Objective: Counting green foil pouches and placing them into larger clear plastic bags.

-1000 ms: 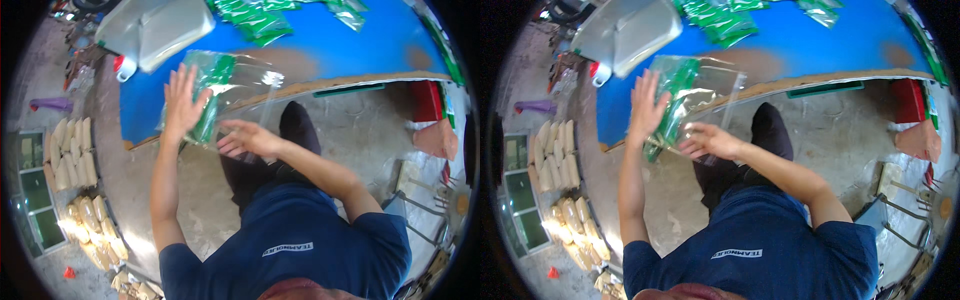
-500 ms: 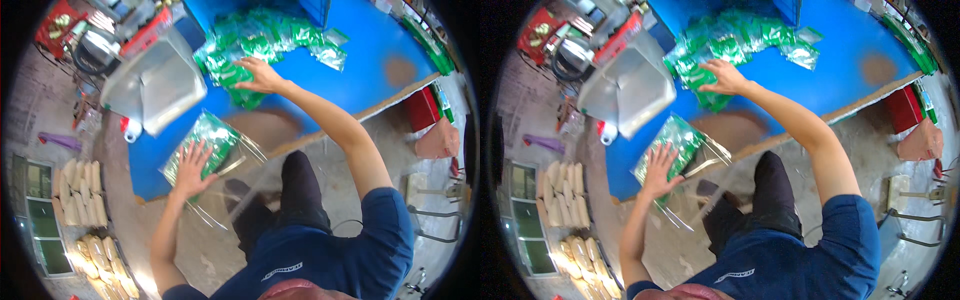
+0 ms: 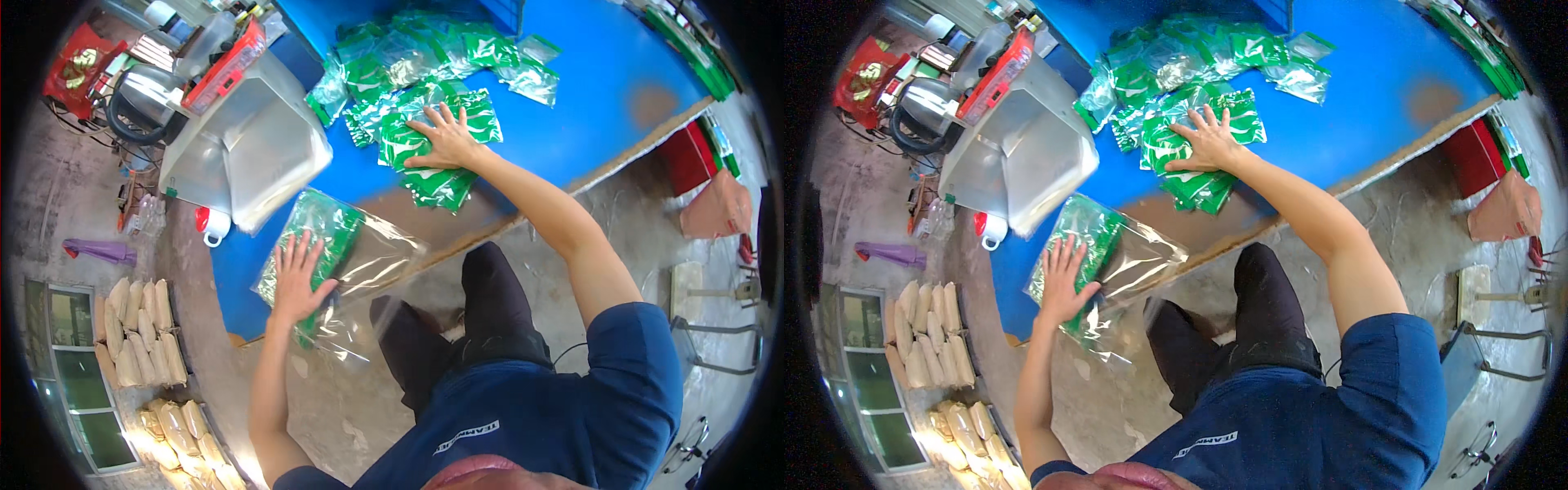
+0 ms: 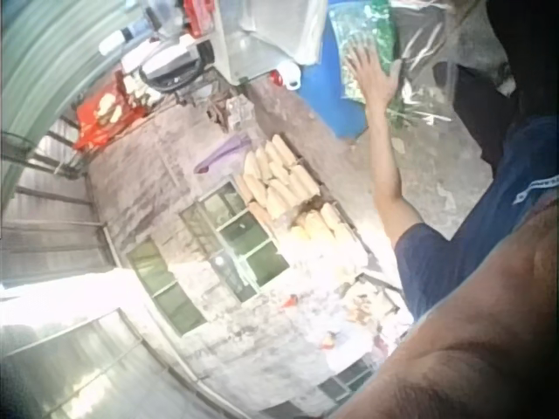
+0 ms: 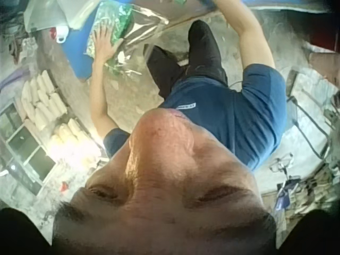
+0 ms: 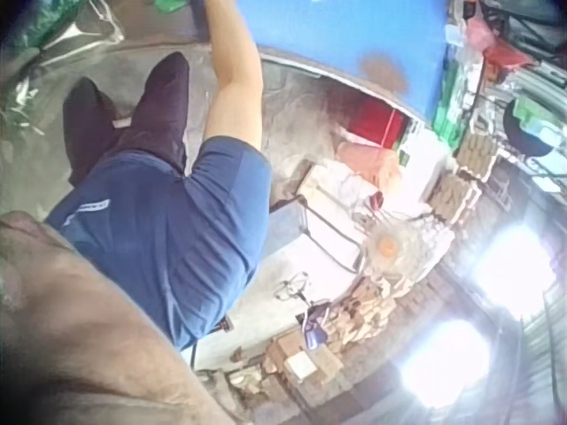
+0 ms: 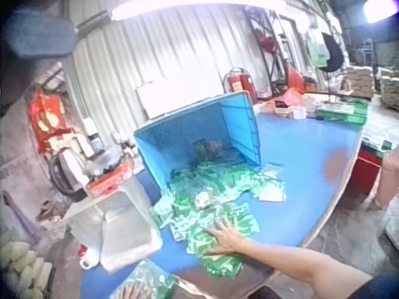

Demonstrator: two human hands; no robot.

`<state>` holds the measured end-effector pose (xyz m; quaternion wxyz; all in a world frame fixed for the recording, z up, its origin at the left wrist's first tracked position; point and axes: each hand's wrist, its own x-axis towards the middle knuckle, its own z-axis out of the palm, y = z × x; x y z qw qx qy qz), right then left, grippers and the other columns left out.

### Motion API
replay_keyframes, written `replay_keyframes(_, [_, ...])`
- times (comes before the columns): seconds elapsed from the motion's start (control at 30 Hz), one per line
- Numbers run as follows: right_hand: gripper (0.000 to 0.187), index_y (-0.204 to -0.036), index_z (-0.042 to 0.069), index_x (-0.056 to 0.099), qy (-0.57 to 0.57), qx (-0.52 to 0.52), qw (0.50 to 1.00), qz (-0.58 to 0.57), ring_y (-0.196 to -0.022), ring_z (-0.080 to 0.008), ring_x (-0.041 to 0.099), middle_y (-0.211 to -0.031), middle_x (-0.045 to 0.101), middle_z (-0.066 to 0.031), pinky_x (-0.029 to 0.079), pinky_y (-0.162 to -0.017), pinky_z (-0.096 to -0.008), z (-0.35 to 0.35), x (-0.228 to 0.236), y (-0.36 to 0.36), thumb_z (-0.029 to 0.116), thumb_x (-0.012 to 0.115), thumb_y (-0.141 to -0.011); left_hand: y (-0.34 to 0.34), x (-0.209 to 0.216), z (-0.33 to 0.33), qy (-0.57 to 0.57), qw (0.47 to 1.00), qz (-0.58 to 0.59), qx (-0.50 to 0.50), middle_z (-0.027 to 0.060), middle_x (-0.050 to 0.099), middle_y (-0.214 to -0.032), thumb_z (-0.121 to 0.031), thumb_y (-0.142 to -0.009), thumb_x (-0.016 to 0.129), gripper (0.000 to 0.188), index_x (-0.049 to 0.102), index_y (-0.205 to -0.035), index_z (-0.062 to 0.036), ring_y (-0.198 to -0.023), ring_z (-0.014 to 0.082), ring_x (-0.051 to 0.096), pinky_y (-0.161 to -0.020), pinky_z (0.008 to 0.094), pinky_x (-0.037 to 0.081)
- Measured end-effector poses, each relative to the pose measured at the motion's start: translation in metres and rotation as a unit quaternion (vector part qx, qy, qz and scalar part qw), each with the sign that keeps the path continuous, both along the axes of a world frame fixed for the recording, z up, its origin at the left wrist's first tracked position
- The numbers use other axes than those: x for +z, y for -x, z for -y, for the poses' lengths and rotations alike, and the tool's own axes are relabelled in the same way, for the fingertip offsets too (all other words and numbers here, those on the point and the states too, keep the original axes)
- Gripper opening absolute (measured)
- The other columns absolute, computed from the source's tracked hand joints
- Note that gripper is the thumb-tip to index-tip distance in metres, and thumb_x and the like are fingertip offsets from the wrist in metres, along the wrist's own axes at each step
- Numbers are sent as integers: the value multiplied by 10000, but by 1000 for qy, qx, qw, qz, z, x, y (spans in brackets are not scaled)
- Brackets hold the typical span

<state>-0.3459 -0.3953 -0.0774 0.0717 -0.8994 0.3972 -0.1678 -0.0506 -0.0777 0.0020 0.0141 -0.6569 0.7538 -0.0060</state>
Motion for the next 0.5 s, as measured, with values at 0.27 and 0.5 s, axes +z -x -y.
replay_keyframes(0.27, [971,-1513,288,384,20,56,998,-13,-1442,-504,223,-1558,308,-211,156,-1111,-734,-56,0,65,837,570,-734,-38,17,-25,-60,997,24,48,103,248,-1622,-82,-784,704,689,455,-1425,-119,-1503,376,169,-1213,565,126])
replay_keyframes(0.5, [728,-1311,4,554,37,47,978,199,-1256,-411,491,-1353,525,-236,415,-1029,-514,-117,57,81,539,705,-840,95,-2,-76,239,916,-294,132,138,646,-1215,-47,-887,666,239,660,-1123,-12,-1093,264,629,-934,364,495])
